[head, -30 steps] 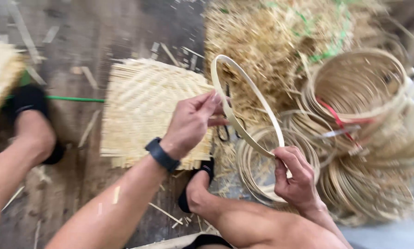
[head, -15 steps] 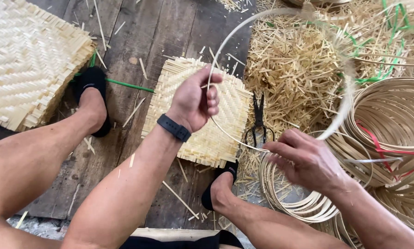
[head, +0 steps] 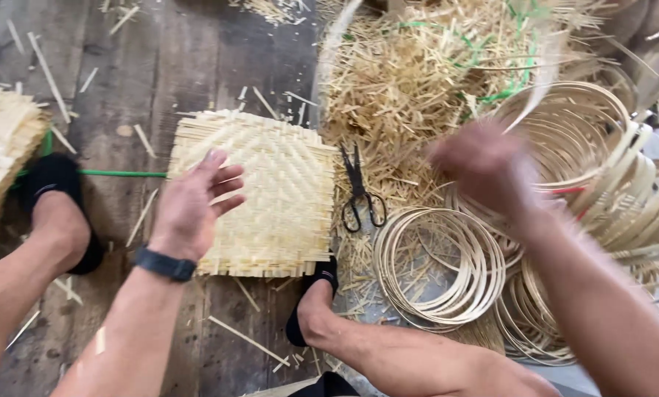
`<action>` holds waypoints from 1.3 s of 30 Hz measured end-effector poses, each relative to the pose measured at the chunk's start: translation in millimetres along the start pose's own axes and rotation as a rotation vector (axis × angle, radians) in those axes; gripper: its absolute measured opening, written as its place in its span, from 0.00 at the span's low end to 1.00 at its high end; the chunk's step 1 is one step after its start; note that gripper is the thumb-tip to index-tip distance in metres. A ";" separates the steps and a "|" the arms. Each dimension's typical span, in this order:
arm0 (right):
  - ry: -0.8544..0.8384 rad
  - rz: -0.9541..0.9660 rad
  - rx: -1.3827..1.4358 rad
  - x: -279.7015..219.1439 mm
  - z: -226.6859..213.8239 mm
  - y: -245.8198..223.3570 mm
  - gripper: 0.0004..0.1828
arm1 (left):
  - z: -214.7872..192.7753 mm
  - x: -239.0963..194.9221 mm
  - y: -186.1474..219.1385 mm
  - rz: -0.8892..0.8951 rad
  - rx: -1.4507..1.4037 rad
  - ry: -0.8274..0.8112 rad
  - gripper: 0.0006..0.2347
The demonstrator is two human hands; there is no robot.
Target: The person repeatedly places a circular wooden mold on a woven bamboo mat, then uses shears to trim the excess matting around the mold's edge. The person flips the mold, trims the underside, and repeats the process with multiple mats.
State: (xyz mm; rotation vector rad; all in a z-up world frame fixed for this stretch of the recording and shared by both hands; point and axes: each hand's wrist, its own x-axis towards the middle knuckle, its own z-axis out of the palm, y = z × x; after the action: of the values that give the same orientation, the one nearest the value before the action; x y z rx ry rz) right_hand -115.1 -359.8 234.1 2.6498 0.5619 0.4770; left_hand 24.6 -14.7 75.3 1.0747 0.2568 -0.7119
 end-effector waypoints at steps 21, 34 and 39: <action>-0.629 1.196 0.502 -341.6 169.0 -208.4 0.11 | -21.8 20.6 -33.3 -0.109 0.151 0.128 0.09; -0.207 0.861 0.235 -206.4 59.2 -80.9 0.10 | 25.8 4.7 -54.0 -0.023 0.576 -0.140 0.11; -0.016 1.405 0.584 -256.6 68.6 -89.9 0.11 | 25.7 -1.7 -67.9 -0.053 0.702 -0.139 0.12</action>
State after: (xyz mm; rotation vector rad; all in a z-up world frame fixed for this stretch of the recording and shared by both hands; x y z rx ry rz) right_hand -336.9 -418.6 73.0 3.1684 -1.5128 0.6859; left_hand -24.0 -55.6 40.0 1.6770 -0.1007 -0.9515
